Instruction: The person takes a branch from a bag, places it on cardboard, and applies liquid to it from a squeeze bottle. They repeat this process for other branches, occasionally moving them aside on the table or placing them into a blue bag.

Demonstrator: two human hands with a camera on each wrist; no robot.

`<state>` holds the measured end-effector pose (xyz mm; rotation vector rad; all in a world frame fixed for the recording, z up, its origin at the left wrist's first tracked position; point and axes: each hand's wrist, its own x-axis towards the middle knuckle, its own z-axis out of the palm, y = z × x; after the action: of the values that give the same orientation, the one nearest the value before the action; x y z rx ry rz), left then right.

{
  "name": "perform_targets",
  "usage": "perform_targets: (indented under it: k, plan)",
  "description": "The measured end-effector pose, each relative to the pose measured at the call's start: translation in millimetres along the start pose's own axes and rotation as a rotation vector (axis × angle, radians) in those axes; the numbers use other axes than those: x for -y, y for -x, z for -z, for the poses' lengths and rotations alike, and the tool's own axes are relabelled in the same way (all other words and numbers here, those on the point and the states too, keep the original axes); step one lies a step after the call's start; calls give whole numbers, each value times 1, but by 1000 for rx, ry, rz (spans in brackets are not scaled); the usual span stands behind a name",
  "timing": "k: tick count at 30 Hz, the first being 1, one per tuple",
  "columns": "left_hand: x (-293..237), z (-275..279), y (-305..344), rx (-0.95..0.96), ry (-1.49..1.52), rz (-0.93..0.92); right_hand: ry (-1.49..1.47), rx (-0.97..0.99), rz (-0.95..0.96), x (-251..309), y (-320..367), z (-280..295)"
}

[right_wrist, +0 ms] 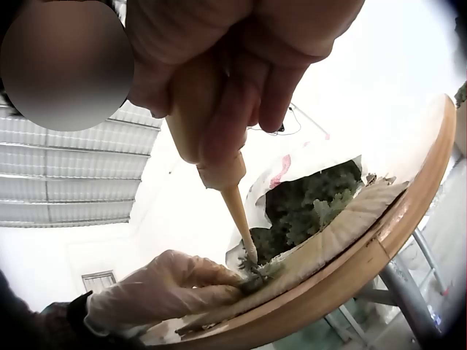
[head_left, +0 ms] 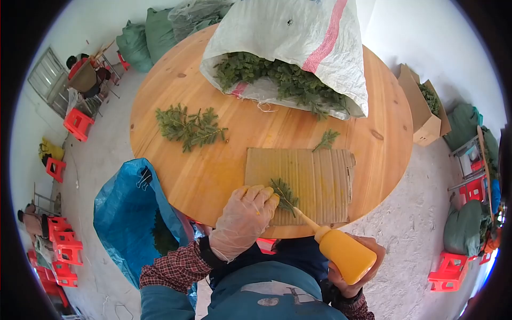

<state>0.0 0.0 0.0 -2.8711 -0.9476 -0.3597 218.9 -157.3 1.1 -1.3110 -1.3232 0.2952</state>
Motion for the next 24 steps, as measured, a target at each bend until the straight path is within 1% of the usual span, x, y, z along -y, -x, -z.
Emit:
perform_targets:
  k: [4, 8, 12, 16, 19, 20, 23, 24]
  plan:
    - [-3, 0, 1, -19, -23, -8, 3, 0, -25, 5, 5, 7]
    - [-2, 4, -2, -29, 0, 7, 34, 11, 1, 7, 6, 12]
    - [-2, 4, -2, -26, 14, 11, 32, -20, 3, 8, 11, 14]
    - [0, 2, -3, -15, 8, 22, 2, -59, -29, 7, 15, 17]
    - [3, 9, -8, -116, 70, 58, 36, -172, -41, 3, 19, 25]
    - [4, 12, -12, -118, 66, 57, 33, -173, -38, 1, 22, 27]
    - [3, 22, -26, -144, -67, 24, 26, -283, -235, -8, 31, 33]
    - [1, 20, -28, -147, -76, 29, 18, -281, -228, -10, 28, 33]
